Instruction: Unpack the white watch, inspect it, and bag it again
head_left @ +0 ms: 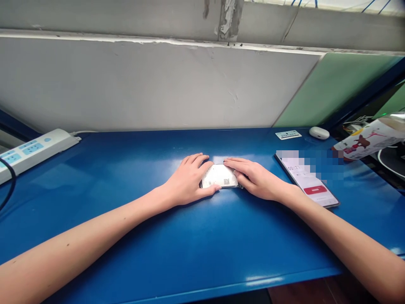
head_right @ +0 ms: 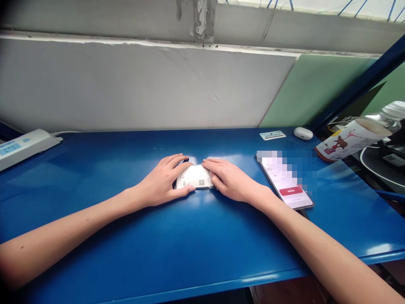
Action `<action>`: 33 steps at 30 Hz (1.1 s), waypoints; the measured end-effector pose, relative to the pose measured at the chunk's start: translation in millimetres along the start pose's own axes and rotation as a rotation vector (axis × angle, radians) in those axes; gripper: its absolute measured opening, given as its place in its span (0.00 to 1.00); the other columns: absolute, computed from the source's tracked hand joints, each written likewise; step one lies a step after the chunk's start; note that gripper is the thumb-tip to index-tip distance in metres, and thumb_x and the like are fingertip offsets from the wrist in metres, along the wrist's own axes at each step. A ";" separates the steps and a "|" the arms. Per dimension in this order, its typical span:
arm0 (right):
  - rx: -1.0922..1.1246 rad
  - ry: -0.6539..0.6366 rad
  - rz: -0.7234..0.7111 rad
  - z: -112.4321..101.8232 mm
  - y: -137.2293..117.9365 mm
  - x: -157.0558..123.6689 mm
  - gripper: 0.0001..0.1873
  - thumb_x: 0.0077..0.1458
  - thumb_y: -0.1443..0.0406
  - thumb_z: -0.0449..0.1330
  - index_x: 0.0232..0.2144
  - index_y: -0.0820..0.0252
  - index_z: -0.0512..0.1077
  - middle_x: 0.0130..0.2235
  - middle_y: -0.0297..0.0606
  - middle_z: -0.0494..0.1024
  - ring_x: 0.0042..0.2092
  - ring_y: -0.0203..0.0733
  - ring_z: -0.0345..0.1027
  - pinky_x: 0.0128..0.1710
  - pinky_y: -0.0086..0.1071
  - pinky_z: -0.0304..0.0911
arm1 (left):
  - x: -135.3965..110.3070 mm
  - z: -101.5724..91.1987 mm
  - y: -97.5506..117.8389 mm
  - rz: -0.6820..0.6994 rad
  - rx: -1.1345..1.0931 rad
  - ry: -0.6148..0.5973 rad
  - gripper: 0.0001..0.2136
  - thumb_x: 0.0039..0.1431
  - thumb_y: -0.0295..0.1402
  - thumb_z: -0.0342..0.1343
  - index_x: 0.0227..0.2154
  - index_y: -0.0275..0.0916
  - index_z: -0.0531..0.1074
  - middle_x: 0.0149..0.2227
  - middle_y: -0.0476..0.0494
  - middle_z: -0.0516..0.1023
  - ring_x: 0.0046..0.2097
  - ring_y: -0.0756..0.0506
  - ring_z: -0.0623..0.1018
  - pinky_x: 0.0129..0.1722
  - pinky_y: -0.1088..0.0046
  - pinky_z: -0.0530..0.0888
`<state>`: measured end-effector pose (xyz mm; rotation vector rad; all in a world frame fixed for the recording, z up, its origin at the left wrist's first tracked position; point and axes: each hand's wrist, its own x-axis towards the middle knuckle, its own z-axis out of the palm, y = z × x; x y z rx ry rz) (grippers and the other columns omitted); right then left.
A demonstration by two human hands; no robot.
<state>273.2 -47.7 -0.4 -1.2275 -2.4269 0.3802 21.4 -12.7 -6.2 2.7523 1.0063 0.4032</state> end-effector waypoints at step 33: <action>0.134 -0.100 0.042 -6.9 7.5 0.9 0.25 0.67 0.69 0.46 0.63 0.51 0.65 0.63 0.38 0.72 0.65 0.51 0.63 0.62 0.51 0.63 | 0.2 -2.3 1.8 0.010 0.007 -0.022 0.27 0.62 0.48 0.55 0.58 0.34 0.69 0.62 0.27 0.67 0.66 0.26 0.62 0.63 0.43 0.62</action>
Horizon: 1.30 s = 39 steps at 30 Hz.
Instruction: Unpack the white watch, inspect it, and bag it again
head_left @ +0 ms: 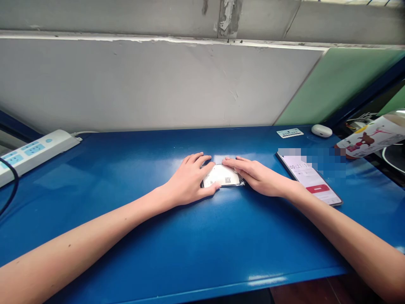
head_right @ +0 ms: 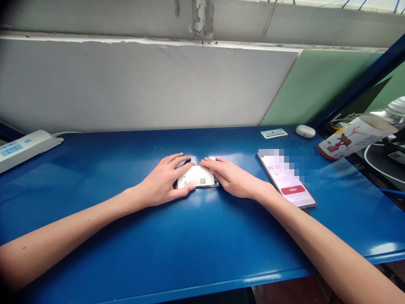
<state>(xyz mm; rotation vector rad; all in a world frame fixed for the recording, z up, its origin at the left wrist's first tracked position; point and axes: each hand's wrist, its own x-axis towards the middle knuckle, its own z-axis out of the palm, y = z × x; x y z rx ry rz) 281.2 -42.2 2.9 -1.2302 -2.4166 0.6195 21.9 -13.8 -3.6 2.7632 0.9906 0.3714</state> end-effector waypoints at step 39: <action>-0.275 0.279 -0.192 -2.1 12.8 -1.5 0.15 0.61 0.56 0.62 0.46 0.54 0.80 0.63 0.48 0.69 0.62 0.56 0.64 0.58 0.54 0.66 | -0.5 3.2 -3.3 0.020 -0.061 0.039 0.24 0.67 0.48 0.51 0.57 0.34 0.64 0.61 0.29 0.69 0.66 0.29 0.62 0.63 0.47 0.62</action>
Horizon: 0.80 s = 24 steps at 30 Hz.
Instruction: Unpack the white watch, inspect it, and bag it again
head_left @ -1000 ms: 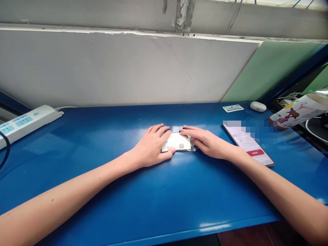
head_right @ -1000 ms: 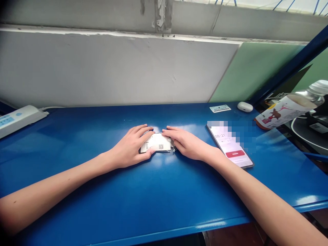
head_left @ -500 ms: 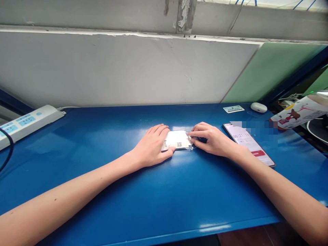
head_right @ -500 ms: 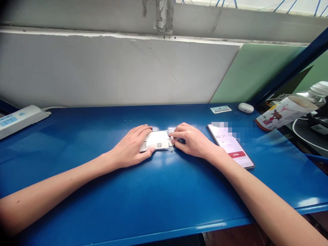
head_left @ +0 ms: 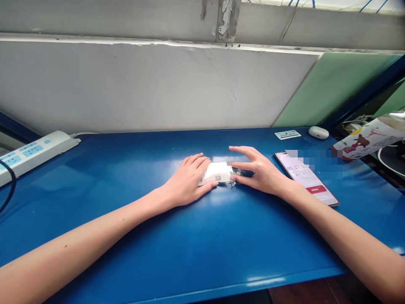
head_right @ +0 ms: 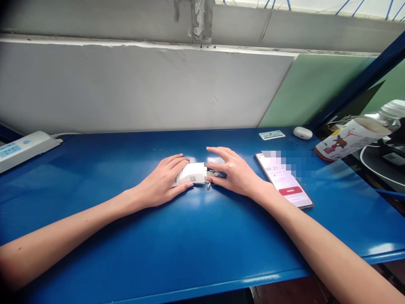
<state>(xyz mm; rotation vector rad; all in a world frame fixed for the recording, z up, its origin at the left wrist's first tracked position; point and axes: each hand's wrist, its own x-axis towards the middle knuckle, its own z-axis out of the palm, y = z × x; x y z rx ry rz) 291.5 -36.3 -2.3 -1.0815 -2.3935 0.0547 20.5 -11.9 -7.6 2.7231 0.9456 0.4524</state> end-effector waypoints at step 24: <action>-0.038 -0.052 -0.064 -5.2 9.8 -0.4 0.12 0.64 0.63 0.58 0.47 0.61 0.76 0.62 0.52 0.70 0.64 0.56 0.62 0.62 0.52 0.63 | -0.7 3.0 -2.1 -0.014 0.009 0.047 0.26 0.66 0.46 0.54 0.58 0.33 0.63 0.61 0.29 0.69 0.69 0.27 0.55 0.65 0.44 0.60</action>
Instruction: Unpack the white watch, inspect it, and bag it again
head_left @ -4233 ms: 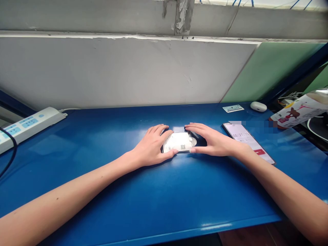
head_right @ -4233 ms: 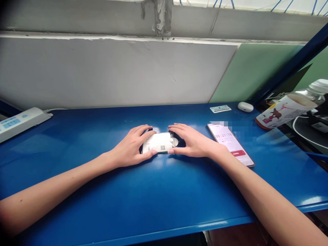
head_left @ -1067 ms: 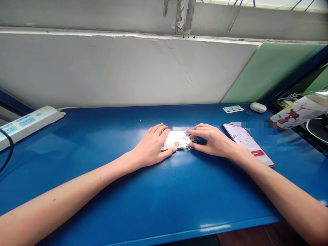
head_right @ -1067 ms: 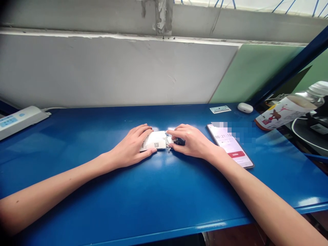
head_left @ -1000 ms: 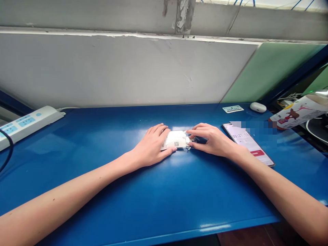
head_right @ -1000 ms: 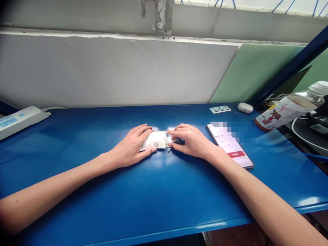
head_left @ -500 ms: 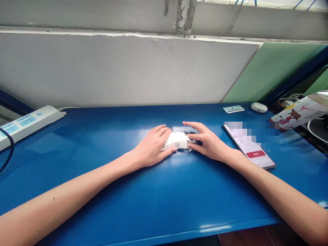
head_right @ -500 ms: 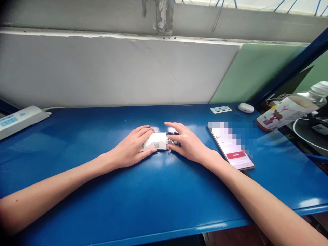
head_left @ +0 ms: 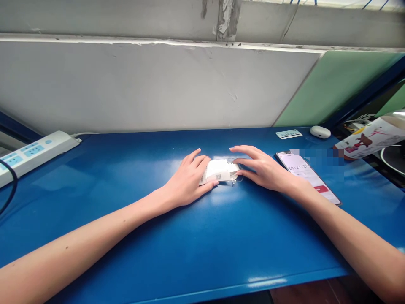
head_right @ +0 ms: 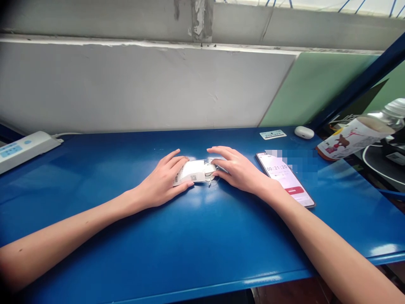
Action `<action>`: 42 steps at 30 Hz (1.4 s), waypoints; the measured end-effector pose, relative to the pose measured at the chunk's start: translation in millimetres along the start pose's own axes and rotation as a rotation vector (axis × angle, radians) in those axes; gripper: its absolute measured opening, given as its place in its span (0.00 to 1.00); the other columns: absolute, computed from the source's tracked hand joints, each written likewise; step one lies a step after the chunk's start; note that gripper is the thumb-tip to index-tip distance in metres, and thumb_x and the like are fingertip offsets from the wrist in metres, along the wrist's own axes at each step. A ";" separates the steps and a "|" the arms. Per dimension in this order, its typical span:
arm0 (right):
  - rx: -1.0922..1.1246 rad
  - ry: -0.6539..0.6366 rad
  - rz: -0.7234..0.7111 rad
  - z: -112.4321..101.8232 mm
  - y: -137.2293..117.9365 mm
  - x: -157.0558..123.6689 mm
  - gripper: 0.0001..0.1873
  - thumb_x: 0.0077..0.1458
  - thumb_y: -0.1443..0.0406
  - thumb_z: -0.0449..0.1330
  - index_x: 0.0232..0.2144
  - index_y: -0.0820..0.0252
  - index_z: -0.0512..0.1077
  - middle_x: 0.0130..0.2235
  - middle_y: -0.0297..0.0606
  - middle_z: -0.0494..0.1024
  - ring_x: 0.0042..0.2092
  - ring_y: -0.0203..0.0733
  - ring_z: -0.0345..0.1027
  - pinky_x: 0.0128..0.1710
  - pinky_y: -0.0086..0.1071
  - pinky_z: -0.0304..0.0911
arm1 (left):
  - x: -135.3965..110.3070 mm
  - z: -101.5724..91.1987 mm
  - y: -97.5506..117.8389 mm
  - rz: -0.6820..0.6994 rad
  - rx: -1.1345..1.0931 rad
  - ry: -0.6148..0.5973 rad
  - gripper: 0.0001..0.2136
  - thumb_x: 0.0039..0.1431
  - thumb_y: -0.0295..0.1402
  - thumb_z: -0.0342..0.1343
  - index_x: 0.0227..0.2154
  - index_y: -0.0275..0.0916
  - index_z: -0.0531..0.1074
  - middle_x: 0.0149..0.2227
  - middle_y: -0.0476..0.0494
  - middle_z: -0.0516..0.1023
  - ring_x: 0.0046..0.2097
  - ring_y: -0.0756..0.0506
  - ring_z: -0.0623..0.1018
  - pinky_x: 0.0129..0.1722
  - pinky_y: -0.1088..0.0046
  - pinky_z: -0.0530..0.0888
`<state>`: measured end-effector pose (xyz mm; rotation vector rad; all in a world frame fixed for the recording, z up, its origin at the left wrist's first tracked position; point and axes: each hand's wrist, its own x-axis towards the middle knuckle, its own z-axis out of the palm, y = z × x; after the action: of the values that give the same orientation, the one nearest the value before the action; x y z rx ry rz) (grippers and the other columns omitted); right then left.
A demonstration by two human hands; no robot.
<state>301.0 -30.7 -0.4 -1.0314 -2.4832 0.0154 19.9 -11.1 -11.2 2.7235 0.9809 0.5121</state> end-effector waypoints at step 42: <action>0.050 -0.165 0.141 0.1 -16.3 2.0 0.19 0.65 0.58 0.56 0.54 0.59 0.71 0.63 0.53 0.69 0.61 0.57 0.67 0.58 0.52 0.66 | 0.3 -3.1 3.2 -0.010 -0.058 -0.022 0.24 0.65 0.46 0.54 0.57 0.36 0.62 0.60 0.29 0.69 0.68 0.30 0.60 0.63 0.46 0.64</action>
<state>288.8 -41.1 3.2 -1.2262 -2.5351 0.2129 20.7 -13.1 -7.3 2.6657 0.9589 0.4993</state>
